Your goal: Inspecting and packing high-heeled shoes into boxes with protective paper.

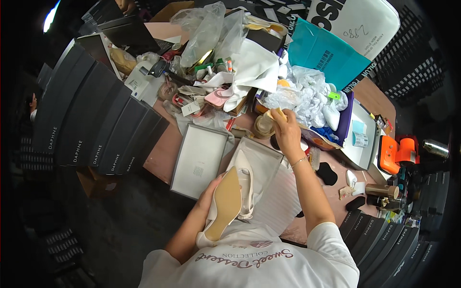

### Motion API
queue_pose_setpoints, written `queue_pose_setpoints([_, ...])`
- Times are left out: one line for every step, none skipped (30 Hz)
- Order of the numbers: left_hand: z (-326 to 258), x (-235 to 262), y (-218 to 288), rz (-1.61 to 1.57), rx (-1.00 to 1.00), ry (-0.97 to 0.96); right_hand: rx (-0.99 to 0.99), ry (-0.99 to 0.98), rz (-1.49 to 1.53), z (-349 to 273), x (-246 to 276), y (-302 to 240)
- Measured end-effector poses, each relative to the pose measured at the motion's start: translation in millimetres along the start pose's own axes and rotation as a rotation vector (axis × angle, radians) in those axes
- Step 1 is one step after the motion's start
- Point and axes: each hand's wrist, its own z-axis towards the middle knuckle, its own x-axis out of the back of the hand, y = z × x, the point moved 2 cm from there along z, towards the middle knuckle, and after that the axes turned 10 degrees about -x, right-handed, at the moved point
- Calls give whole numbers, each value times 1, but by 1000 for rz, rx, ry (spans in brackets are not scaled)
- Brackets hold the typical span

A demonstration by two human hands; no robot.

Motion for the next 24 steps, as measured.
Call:
queue_pose_setpoints([-1,-8,5,-7,3,-9,18,-14,-54,1,-12,0])
queue_pose_setpoints([1,-12,6,1,-17,-24,6,-1,-103,2,-20,4])
queue_pose_setpoints([1,-15,8,12,-34,-27,-9,5,-143,0,-28,8])
queue_pose_setpoints([-2,-17,10,19,-45,-26,-28,3,-184,-6,-33,10])
queue_pose_setpoints([-7,-22,16,17,-25,-39,-13,29,-76,-7,-34,12])
queue_pose_setpoints([-10,-24,19,0,-35,-74,8,60,-13,-10,-34,14])
queue_pose_setpoints([-11,-26,21,-18,-51,-121,-37,11,58,-12,-38,15])
queue_pose_setpoints([-15,-27,19,-35,-66,-168,-84,-37,128,-15,-41,16])
queue_pose_setpoints([-17,-31,16,-24,-101,-137,-78,-40,144,-11,-44,20])
queue_pose_setpoints([-20,-31,15,-23,-107,-161,-74,-40,158,-9,-48,24])
queue_pose_setpoints([-22,-30,14,-21,-110,-187,-71,-38,172,-10,-49,28])
queue_pose_setpoints([-23,-30,14,-24,-116,-215,-69,-13,181,-11,-44,28])
queue_pose_setpoints([-26,-31,14,-33,-116,-234,-69,14,189,-12,-38,29])
queue_pose_setpoints([-30,-32,15,-42,-115,-254,-70,43,196,-12,-30,31])
queue_pose_setpoints([-31,-34,15,-54,-119,-276,-18,194,180,-13,-13,29])
queue_pose_setpoints([-35,-32,12,-69,-123,-267,-39,293,166,-18,2,28])
queue_pose_setpoints([-35,-30,12,-83,-127,-258,-182,391,352,-24,12,33])
queue_pose_setpoints([-34,-29,11,-98,-129,-261,-357,429,607,-33,21,45])
queue_pose_setpoints([-33,-29,9,-101,-122,-245,-485,467,872,-44,26,60])
queue_pose_setpoints([-31,-27,6,-103,-116,-228,-610,499,1140,-58,24,76])
queue_pose_setpoints([-28,-25,4,-103,-108,-214,-726,520,1290,-71,18,89])
queue_pose_setpoints([-25,-21,1,-88,-98,-189,-840,540,1440,-84,10,103])
queue_pose_setpoints([-21,-17,-3,-71,-92,-158,-869,510,1540,-95,-3,116])
queue_pose_setpoints([-19,-12,-6,-58,-91,-129,-948,533,1590,-100,-9,114])
